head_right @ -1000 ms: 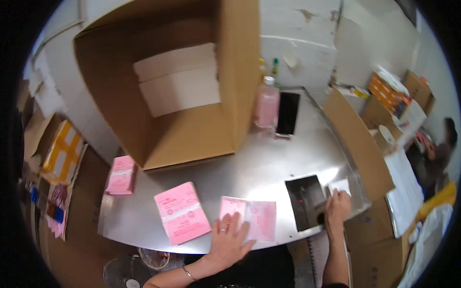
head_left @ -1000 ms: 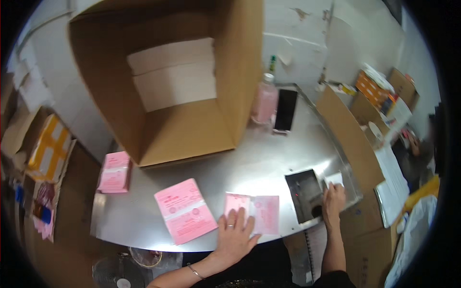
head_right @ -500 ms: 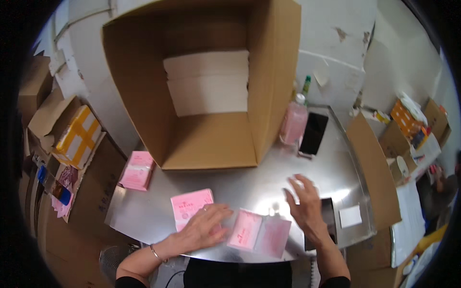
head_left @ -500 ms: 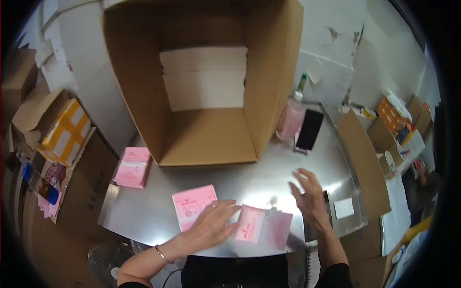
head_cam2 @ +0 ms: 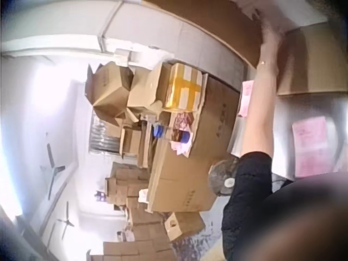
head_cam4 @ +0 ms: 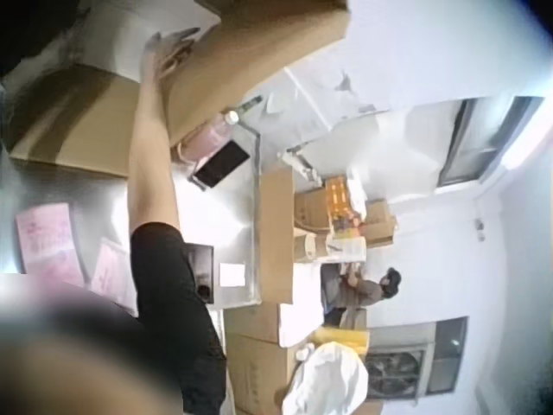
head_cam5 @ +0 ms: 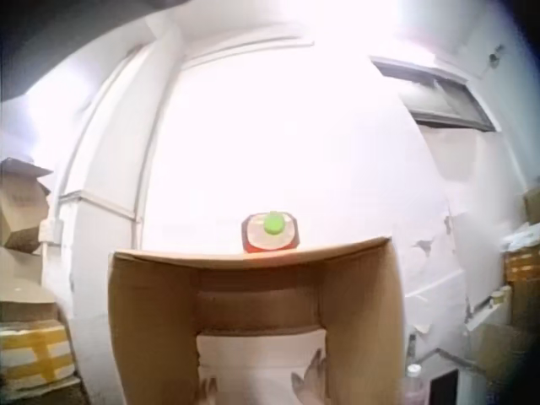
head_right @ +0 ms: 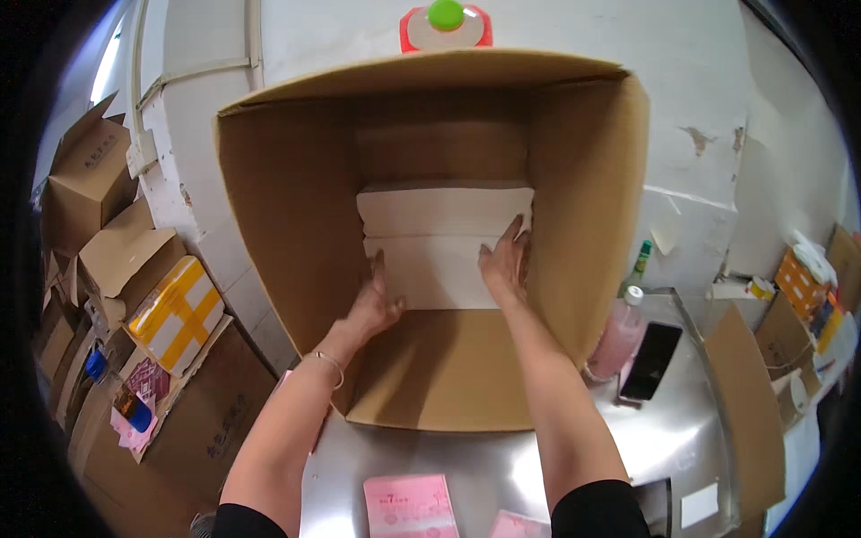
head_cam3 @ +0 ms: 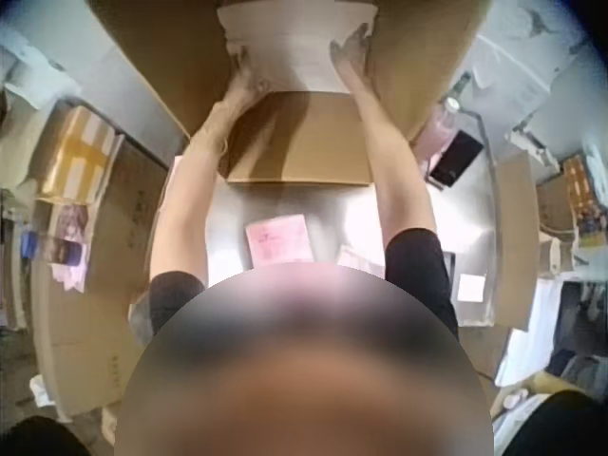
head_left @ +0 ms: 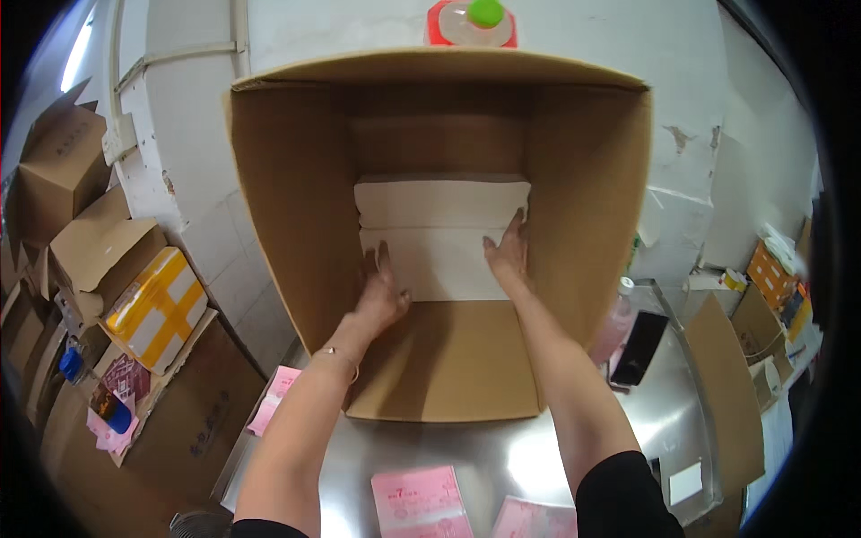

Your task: Packing pink packets into white boxes and then placing the boxes into a larger carton.

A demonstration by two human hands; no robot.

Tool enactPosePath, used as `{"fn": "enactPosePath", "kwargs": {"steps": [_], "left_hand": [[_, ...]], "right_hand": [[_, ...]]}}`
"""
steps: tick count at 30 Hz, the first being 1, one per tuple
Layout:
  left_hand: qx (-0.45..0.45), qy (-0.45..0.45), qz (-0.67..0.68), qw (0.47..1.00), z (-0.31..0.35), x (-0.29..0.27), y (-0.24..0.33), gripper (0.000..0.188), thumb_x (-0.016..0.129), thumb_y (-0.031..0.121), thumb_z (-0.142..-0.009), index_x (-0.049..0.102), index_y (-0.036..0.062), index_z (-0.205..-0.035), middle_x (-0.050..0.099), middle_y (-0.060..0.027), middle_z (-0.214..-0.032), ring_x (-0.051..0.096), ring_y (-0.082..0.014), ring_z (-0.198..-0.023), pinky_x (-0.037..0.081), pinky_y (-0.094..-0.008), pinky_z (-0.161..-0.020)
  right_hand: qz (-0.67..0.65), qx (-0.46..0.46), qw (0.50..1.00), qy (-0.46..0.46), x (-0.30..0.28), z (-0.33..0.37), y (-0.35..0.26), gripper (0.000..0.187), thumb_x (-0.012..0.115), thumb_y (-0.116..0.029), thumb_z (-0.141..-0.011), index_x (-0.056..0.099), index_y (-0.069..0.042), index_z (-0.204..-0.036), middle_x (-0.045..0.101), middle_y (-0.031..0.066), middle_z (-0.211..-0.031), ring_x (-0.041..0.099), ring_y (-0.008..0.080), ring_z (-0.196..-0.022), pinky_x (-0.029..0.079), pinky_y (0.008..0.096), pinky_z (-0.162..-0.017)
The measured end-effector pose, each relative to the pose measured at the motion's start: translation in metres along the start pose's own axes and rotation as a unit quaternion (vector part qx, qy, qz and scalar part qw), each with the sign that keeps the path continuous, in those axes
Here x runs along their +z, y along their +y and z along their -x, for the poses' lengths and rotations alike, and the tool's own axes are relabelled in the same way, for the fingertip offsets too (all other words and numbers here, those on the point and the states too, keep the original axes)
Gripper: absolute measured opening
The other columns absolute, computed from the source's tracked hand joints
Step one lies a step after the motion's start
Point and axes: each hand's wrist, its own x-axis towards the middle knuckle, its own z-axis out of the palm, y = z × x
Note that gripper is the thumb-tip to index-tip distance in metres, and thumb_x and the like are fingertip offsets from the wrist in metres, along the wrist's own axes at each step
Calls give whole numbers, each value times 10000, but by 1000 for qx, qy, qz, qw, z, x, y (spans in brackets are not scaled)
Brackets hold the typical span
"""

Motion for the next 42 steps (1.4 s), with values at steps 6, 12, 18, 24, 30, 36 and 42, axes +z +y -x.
{"fn": "enactPosePath", "kwargs": {"steps": [6,12,18,24,30,36,42], "left_hand": [[-102,47,304,946,-115,-9,-26,1066,734,171,-811,17,-19,-1578,239,-258,-1597,236,-387,-1482,129,-405,-1242],[-147,257,142,944,-155,22,-21,1003,744,231,-750,176,-91,-1512,275,-312,-1495,327,-454,-1394,286,-543,-1155],[-235,172,-20,956,-160,-9,4,903,763,312,-730,319,-70,-1417,390,-251,-1348,408,-429,-1276,425,-535,-1031],[-179,211,-97,956,-159,-2,1,809,810,357,-697,426,-40,-1288,450,-211,-1289,447,-384,-1250,474,-483,-991],[-74,199,124,969,-165,-5,-36,907,829,388,-671,374,-48,-1324,433,-253,-1335,512,-433,-1187,483,-493,-1003],[-99,189,136,967,-149,0,-24,907,804,292,-684,335,34,-1417,422,-294,-1334,510,-451,-1181,454,-517,-1010],[-102,328,171,923,-86,-22,17,889,781,228,-695,328,21,-1431,419,-291,-1346,424,-449,-1282,370,-528,-1092]], "right_hand": [[-164,69,984,31,15,-88,11,798,776,-213,-840,353,113,-1433,382,322,-1474,410,438,-1351,382,489,-1108],[-71,54,982,164,31,-79,-8,789,838,-310,-778,473,132,-1320,433,302,-1348,417,455,-1283,403,534,-1045],[186,-43,968,160,20,-83,-13,727,763,-425,-781,583,155,-1181,435,288,-1265,427,441,-1212,432,529,-989],[-31,-71,981,178,33,-100,21,979,779,-423,-742,324,84,-1445,496,346,-1288,538,499,-1140,488,526,-957],[21,-88,992,85,23,-101,6,930,768,-326,-697,317,-102,-1478,531,355,-1277,550,483,-1177,473,521,-985],[-38,-41,985,163,30,-76,4,826,778,-319,-711,390,-155,-1421,536,324,-1215,575,488,-1112,487,535,-932],[-123,-13,970,208,-1,-25,-17,798,774,-225,-688,407,-190,-1396,528,295,-1185,554,474,-1114,455,517,-956]]}}
